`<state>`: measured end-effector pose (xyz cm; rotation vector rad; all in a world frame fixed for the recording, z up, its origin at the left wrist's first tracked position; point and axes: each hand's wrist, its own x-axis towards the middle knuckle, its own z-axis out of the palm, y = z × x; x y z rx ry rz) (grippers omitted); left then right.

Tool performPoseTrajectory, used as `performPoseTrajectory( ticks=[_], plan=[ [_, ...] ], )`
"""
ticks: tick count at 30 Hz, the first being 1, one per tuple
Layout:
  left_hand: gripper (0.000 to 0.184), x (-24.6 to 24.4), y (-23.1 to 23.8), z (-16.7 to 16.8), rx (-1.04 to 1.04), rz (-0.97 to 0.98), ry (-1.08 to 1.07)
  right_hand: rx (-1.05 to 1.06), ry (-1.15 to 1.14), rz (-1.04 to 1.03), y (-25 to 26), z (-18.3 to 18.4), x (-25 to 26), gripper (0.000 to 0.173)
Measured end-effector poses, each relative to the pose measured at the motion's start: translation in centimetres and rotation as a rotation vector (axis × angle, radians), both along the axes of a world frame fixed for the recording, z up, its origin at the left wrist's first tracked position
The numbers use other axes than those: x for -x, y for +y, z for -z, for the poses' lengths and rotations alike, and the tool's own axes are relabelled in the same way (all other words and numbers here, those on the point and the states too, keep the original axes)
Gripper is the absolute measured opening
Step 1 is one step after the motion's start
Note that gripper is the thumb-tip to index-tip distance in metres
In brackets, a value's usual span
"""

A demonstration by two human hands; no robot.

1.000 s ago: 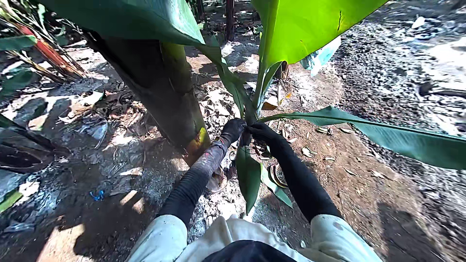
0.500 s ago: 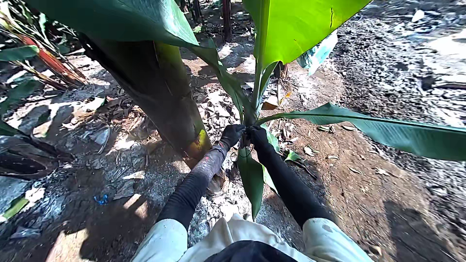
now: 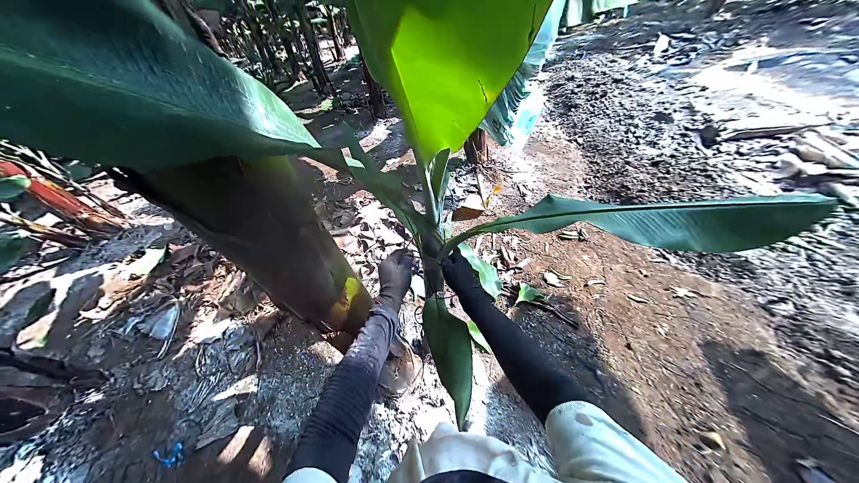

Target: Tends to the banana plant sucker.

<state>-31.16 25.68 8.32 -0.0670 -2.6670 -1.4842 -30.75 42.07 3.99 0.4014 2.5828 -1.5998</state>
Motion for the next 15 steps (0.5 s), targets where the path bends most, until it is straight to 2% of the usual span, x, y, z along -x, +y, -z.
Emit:
performPoseTrajectory(
  ticks=[2,3,5,7,9,10,11,12,14,15],
  plan=[
    [0.023,0.1,-0.3,0.8,-0.311,-0.061,-0.075,-0.078,0.098,-0.051,0.8,-0.4,-1.0,0.036],
    [0.021,-0.1,-0.5,1.2,-0.393,-0.065,-0.119,-0.074,0.154,-0.083,0.9,-0.8,-1.5,0.038],
    [0.019,-1.0,-0.9,1.7,-0.424,0.0,-0.195,-0.037,0.207,-0.19,1.1,-1.4,-2.1,0.044],
    [0.022,-1.5,-1.4,2.3,-0.409,0.129,-0.201,-0.053,0.254,-0.302,1.6,-0.5,-1.1,0.04],
    [0.023,-2.0,-1.3,1.5,-0.449,0.201,-0.155,0.061,0.34,-0.345,1.8,0.5,-0.3,0.035],
    [0.022,-3.4,-0.8,-1.0,-0.412,0.179,-0.199,0.133,0.372,-0.356,1.9,0.7,-0.2,0.033],
    [0.021,-5.2,0.1,-5.0,-0.306,0.112,-0.333,0.191,0.385,-0.361,2.0,0.6,-0.2,0.031],
    [0.023,-6.5,0.8,-7.3,-0.213,0.07,-0.395,0.216,0.363,-0.356,2.0,0.5,-0.2,0.031],
    [0.03,-6.9,1.2,-7.9,-0.064,0.102,-0.452,0.201,0.294,-0.326,1.7,0.4,0.0,0.033],
    [0.032,-6.0,0.7,-6.0,-0.007,0.176,-0.421,0.187,0.269,-0.301,1.3,0.6,0.3,0.034]
  ],
)
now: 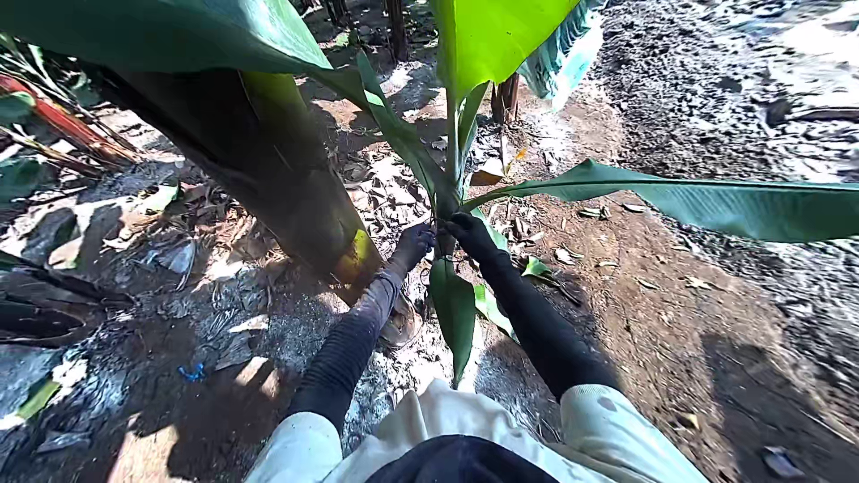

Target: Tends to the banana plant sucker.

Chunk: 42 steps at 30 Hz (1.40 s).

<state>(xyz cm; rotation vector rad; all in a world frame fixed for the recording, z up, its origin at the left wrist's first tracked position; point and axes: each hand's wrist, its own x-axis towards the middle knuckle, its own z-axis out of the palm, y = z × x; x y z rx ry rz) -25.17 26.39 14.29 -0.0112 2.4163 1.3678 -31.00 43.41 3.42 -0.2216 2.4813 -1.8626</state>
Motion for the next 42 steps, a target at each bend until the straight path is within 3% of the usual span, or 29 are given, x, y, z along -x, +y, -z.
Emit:
performPoseTrajectory(
  ticks=[2,4,9,11,13,16,19,22,25,28,30,34,39,42],
  plan=[
    [0.035,3.8,-1.3,7.3,0.022,0.15,0.194,-0.015,-0.037,0.047,-1.0,0.2,0.5,0.034],
    [0.037,6.6,-1.4,11.0,0.052,0.224,0.188,-0.006,-0.057,0.111,-2.0,0.1,0.3,0.038],
    [0.034,5.7,-1.3,10.1,0.052,0.183,0.272,-0.07,0.106,0.319,-3.3,-0.6,-1.1,0.053],
    [0.033,4.9,-1.2,9.1,0.075,0.151,0.302,-0.1,0.162,0.328,-3.5,-0.2,-1.5,0.044],
    [0.032,5.0,-1.1,9.2,0.101,0.149,0.341,-0.088,0.058,0.232,-3.1,-0.3,-1.6,0.033],
    [0.033,5.5,-1.0,10.3,0.124,0.141,0.376,0.147,-0.164,0.099,-2.5,-0.2,-0.9,0.034],
    [0.034,4.9,-0.8,10.6,0.243,0.058,0.356,0.307,-0.211,0.212,-2.0,-0.4,-0.4,0.026],
    [0.032,4.4,-0.5,11.8,0.217,0.027,0.372,0.118,-0.218,0.133,-1.5,-0.2,-0.1,0.029],
    [0.034,4.2,0.1,11.6,0.062,0.012,0.376,-0.041,-0.176,0.12,-1.7,-0.4,0.2,0.027],
    [0.036,3.9,0.3,11.5,-0.104,-0.073,0.357,-0.065,-0.112,0.25,-2.1,-0.9,-0.4,0.031],
    [0.034,3.9,0.4,11.0,-0.138,-0.092,0.346,-0.056,-0.095,0.204,-2.3,-1.0,-0.7,0.031],
    [0.034,3.6,-0.2,10.7,-0.107,0.013,0.301,0.185,-0.286,0.021,-2.1,-1.9,-1.3,0.029],
    [0.037,4.1,0.0,9.7,0.28,0.047,0.327,0.465,-0.409,0.269,-1.5,-1.2,-1.1,0.029],
    [0.041,5.0,0.0,11.0,0.309,0.014,0.34,0.544,-0.433,0.258,-0.5,-1.0,-1.0,0.028]
  ],
)
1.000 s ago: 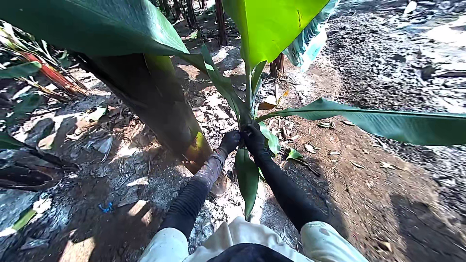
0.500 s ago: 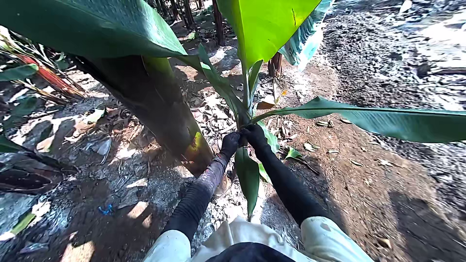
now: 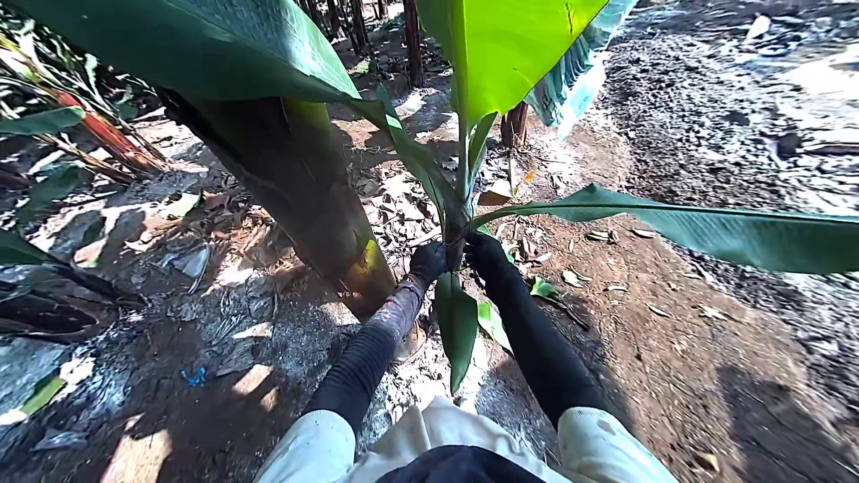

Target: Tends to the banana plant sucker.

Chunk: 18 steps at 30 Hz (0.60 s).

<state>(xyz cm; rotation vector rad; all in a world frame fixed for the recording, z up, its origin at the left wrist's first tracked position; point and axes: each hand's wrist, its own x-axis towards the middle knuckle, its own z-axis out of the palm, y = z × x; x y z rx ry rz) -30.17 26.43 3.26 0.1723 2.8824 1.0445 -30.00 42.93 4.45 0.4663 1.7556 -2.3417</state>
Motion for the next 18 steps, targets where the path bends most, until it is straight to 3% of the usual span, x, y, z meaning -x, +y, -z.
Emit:
performPoseTrajectory(
  ticks=[3,5,8,10,13,18],
  plan=[
    [0.036,0.7,0.2,0.1,-0.359,0.018,-0.028,-0.127,-0.036,-0.158,0.1,0.1,-1.1,0.036],
    [0.035,1.9,1.4,0.3,-0.736,-0.002,-0.144,-0.182,-0.05,-0.244,-0.3,-0.5,-2.4,0.042],
    [0.04,2.5,2.7,-0.4,-1.058,-0.061,-0.364,-0.188,-0.029,-0.245,-1.8,-0.5,-4.1,0.038],
    [0.045,2.6,3.4,-1.2,-1.126,-0.144,-0.441,-0.135,-0.007,-0.226,-2.5,0.3,-4.2,0.037],
    [0.054,3.7,3.7,-1.2,-1.054,-0.107,-0.477,-0.097,0.039,-0.18,-2.7,1.0,-4.1,0.039],
    [0.04,4.5,4.7,-2.7,-1.113,-0.159,-0.509,-0.053,0.008,-0.205,-2.7,0.3,-4.8,0.041]
  ],
)
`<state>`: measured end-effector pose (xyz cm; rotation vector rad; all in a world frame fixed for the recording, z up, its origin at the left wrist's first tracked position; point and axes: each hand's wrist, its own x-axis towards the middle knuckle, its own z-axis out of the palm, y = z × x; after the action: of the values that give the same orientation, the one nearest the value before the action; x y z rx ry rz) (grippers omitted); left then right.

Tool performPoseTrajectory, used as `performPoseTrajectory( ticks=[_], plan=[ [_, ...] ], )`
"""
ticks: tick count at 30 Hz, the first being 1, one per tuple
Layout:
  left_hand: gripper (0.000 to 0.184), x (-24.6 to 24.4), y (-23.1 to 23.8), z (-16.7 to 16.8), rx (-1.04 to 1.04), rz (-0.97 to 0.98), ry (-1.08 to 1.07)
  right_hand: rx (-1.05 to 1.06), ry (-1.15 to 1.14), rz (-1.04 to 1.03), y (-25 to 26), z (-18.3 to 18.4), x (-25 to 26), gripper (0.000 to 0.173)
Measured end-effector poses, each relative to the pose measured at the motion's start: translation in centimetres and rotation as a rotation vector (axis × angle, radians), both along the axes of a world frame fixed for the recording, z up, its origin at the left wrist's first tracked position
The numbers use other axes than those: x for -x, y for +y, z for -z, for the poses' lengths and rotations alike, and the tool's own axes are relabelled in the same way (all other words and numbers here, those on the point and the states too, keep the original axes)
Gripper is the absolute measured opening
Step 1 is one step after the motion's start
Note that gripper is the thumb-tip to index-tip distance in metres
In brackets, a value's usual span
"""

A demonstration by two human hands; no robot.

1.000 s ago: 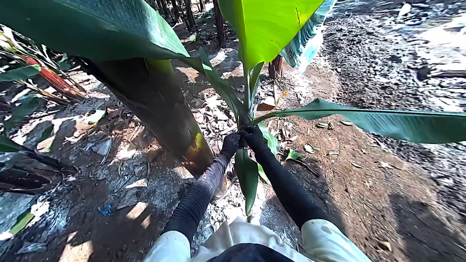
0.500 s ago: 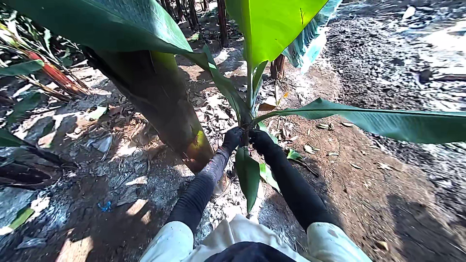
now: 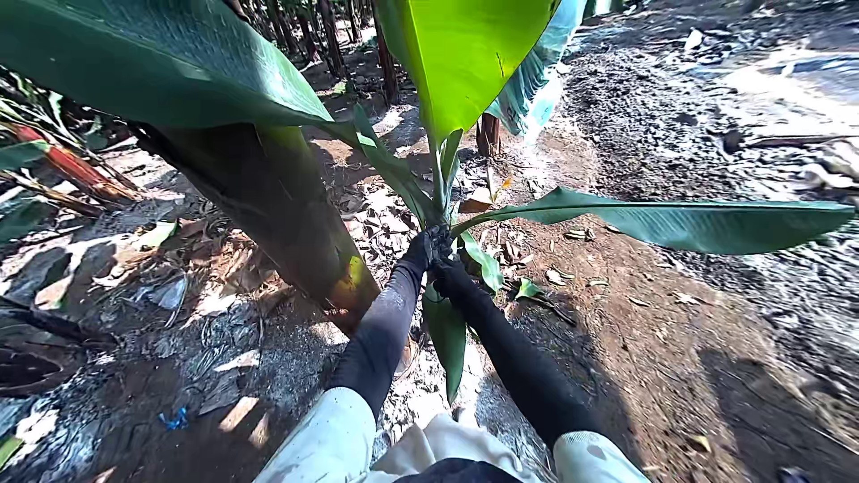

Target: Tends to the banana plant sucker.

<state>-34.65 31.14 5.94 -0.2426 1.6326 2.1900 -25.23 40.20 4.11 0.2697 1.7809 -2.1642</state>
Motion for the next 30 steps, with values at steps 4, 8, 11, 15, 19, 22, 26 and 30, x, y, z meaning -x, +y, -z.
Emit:
performPoseTrajectory(
  ticks=[4,8,11,15,19,22,26,30],
  plan=[
    [0.041,0.9,1.2,1.8,-0.296,-0.02,-0.033,0.025,0.013,0.082,0.6,0.0,-1.3,0.038],
    [0.038,-0.4,2.3,2.5,-0.368,0.036,0.034,0.043,0.156,0.331,1.2,1.5,-2.8,0.036],
    [0.035,-2.1,2.6,2.9,-0.412,0.052,0.017,0.031,0.2,0.42,2.1,2.2,-4.1,0.038],
    [0.035,-3.4,1.1,3.4,-0.417,-0.013,-0.063,-0.007,0.24,0.381,3.0,2.7,-6.5,0.038],
    [0.045,-2.9,-0.6,3.6,-0.409,0.068,-0.08,0.023,0.221,0.423,2.8,3.2,-6.1,0.039],
    [0.047,-2.6,-1.2,2.9,-0.398,0.095,-0.111,-0.025,0.161,0.411,2.7,3.6,-5.4,0.035],
    [0.051,-2.0,-1.5,2.8,-0.363,0.114,-0.085,-0.114,0.059,0.296,2.6,2.3,-3.1,0.045],
    [0.042,-1.8,-1.4,3.9,-0.3,0.061,-0.046,0.014,0.054,0.24,1.4,1.0,0.6,0.051]
  ],
)
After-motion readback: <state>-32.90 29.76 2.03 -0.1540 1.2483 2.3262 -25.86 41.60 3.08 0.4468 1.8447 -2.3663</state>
